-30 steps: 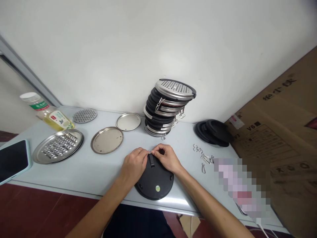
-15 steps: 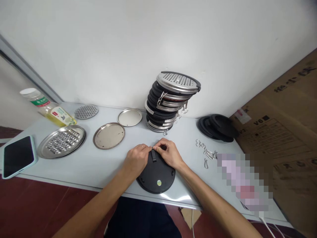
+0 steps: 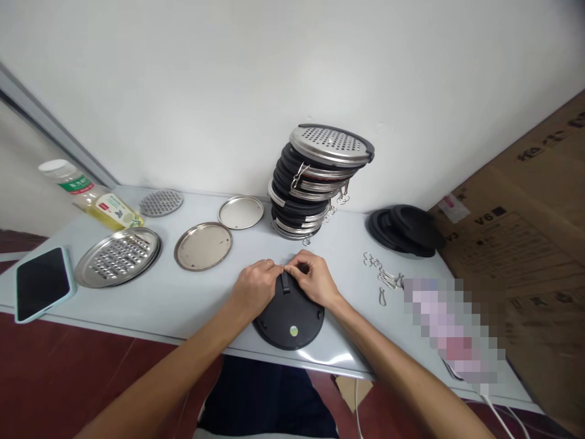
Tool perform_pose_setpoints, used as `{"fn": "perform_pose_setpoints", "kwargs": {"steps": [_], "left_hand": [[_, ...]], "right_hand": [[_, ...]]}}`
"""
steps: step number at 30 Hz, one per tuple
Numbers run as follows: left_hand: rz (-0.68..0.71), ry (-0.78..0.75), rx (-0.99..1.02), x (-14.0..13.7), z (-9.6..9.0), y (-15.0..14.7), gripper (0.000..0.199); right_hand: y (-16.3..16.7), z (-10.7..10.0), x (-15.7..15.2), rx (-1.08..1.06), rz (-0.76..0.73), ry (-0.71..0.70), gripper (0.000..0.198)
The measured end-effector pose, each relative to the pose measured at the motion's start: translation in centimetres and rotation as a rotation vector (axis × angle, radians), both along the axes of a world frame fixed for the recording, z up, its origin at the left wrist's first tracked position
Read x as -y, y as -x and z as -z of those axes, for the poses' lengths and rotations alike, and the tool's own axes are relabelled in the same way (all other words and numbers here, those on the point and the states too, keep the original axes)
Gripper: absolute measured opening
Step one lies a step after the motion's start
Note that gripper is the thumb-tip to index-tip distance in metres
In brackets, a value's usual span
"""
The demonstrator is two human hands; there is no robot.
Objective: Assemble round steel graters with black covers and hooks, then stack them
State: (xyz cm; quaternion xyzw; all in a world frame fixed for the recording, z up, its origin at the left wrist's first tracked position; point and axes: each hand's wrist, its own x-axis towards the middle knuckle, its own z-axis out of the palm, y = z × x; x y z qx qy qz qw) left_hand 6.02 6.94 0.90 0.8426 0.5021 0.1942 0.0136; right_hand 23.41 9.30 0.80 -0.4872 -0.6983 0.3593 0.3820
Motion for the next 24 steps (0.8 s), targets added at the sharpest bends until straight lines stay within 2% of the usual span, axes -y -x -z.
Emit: {"fn": "perform_pose_setpoints", "kwargs": {"steps": [15,24], "left_hand": [[0.040,0.043,-0.024,-0.5,-0.8,0.0,0.022],[0.099,0.031,0.028,-1.1,-0.6,0.2,0.025]], "right_hand": [[-0.2,0.1,0.3,0.035,0.006,-0.073,0.015],[-0.4,0.5,0.3,0.018,0.063,-0.041,0.015]]}}
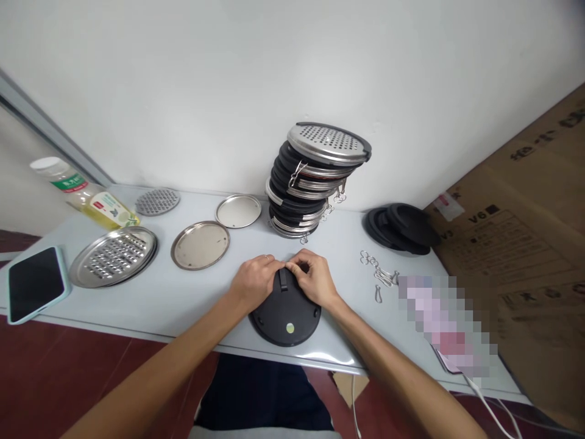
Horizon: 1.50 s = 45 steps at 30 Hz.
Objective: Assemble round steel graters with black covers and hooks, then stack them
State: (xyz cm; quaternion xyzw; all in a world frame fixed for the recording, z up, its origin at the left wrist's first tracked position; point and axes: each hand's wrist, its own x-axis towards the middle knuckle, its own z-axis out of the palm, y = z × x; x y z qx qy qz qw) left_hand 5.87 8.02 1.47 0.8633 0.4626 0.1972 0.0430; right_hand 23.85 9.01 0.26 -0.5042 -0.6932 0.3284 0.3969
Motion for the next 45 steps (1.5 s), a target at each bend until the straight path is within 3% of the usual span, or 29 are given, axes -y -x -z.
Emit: {"fn": "perform_pose_setpoints", "kwargs": {"steps": [10,16,25,30,33,35,39,41,45], "left_hand": [[-0.092,-0.143,0.243,0.8,1.3,0.3,0.023],[-0.005,-0.050,0.320,0.3,1.3,0.6,0.027],[-0.122,-0.027,0.356,0.7,1.4,0.5,0.022],[-0.165,-0.100,0.438,1.1,0.9,0.9,0.020],[-0.200,-0.044,0.372,2.9,0.4,1.5,0.025],[-0.202,0.010,0.285,4.7,0.4,2.2,0.038],[-0.166,0.020,0.154,8.0,1.1,3.5,0.055],[-0.142,0.035,0.168,8.8,1.2,4.0,0.053],[-0.106,0.181,0.309,9.1,0.7,4.3,0.042]], "right_hand": [[0.0,0.2,0.1,-0.051,0.050,0.027,0.015],[-0.1,0.2,0.1,-0.091,0.069,0.046,0.017],[0.0,0.5,0.0,-0.181,0.132,0.056,0.022],[-0.5,-0.1,-0.3,-0.206,0.183,0.015,0.027],[-1.6,-1.6,1.2,-0.159,0.105,-0.031,0.022],[-2.6,-2.4,3.3,-0.030,-0.058,-0.053,0.030],[-4.5,-2.1,8.3,0.320,-0.385,-0.025,0.092],[-5.1,-0.8,10.2,0.445,-0.419,-0.049,0.110],[-6.0,1.6,12.6,0.495,-0.344,-0.202,0.087]]}}
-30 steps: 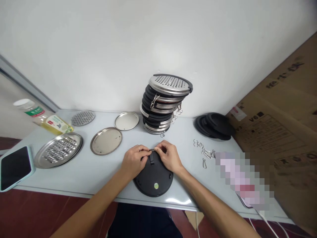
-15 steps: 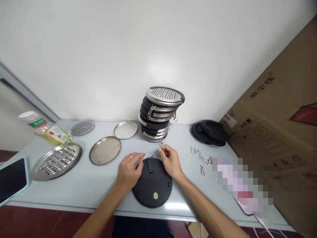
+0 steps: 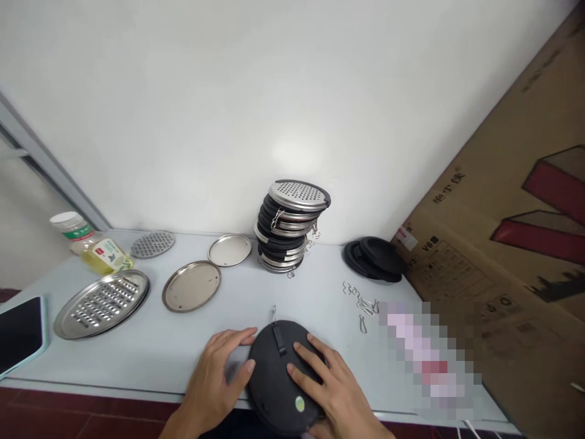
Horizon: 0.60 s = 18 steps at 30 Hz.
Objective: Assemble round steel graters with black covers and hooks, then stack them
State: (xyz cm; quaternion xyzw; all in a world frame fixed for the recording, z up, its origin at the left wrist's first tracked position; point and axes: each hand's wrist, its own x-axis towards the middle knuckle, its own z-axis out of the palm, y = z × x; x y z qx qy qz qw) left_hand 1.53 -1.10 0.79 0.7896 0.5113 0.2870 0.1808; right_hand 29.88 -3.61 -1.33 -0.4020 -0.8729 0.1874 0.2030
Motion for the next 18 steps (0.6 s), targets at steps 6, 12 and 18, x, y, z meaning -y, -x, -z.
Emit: {"fn": "perform_pose_setpoints", "kwargs": {"steps": [6,12,18], "left_hand": [[-0.043,0.060,0.125,0.0,-0.2,0.2,0.041],[-0.055,-0.019,0.032,0.0,0.5,-0.1,0.035],[-0.057,-0.085,-0.020,0.0,0.8,-0.2,0.030]], "right_hand": [[-1.2,-1.4,-0.8,-0.486,0.456,-0.030,0.026],[-2.9,-3.9,-7.4,-1.205,1.025,0.548,0.031],[-4.2,-3.9,-13.7,-1.406,1.006,0.678,0.016]]}}
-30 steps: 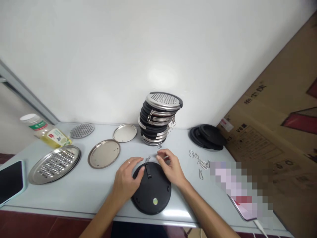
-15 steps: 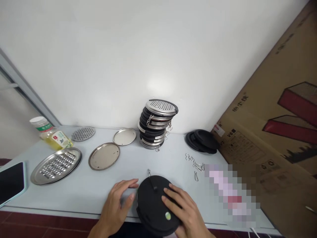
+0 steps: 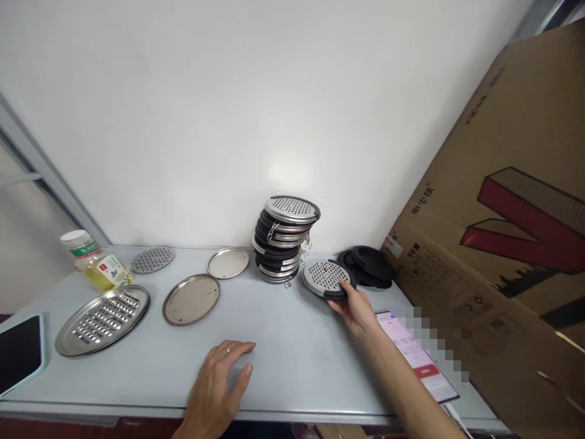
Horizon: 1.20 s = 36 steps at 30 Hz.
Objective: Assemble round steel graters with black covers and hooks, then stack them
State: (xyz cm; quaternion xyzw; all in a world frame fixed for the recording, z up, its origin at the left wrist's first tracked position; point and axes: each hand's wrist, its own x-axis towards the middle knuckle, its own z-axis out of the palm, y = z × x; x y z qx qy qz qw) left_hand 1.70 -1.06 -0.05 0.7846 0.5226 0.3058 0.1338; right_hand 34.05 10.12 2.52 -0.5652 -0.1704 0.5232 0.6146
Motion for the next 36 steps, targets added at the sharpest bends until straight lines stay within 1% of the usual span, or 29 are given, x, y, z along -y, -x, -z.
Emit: {"fn": "perform_pose_setpoints", "kwargs": {"steps": [3,6,9,12,18,22,28,33,36], "left_hand": [[0.002,-0.006,-0.021,0.0,0.2,0.0,0.028],[0.003,-0.011,-0.028,0.0,0.2,0.0,0.027],[0.003,-0.004,-0.034,-0.1,0.1,0.0,0.026],[0.008,-0.002,-0.037,-0.1,0.0,-0.1,0.026],[0.026,0.009,-0.043,-0.1,-0.2,-0.3,0.024],[0.042,0.010,-0.042,-0.1,-0.4,-0.3,0.023],[0.038,0.000,-0.053,-0.1,-0.6,-0.5,0.022],[0.042,-0.026,-0.059,-0.1,-0.5,-0.5,0.019],[0.054,-0.039,-0.067,-0.2,-0.4,-0.6,0.019]], "right_hand": [[0.2,0.1,-2.2,-0.035,0.017,-0.024,0.019],[0.6,0.1,-3.8,-0.052,0.018,-0.063,0.022],[1.0,0.3,-4.8,-0.038,0.014,-0.106,0.023],[1.3,0.6,-5.2,0.013,0.011,-0.142,0.026],[1.8,1.5,-3.9,0.150,-0.019,-0.173,0.031],[1.6,1.8,-2.8,0.194,-0.061,-0.155,0.035],[1.5,1.5,-2.1,0.238,-0.132,-0.081,0.025],[1.7,1.6,-0.6,0.430,-0.197,-0.086,0.034],[0.3,1.5,0.6,0.627,-0.227,-0.089,0.042]]}}
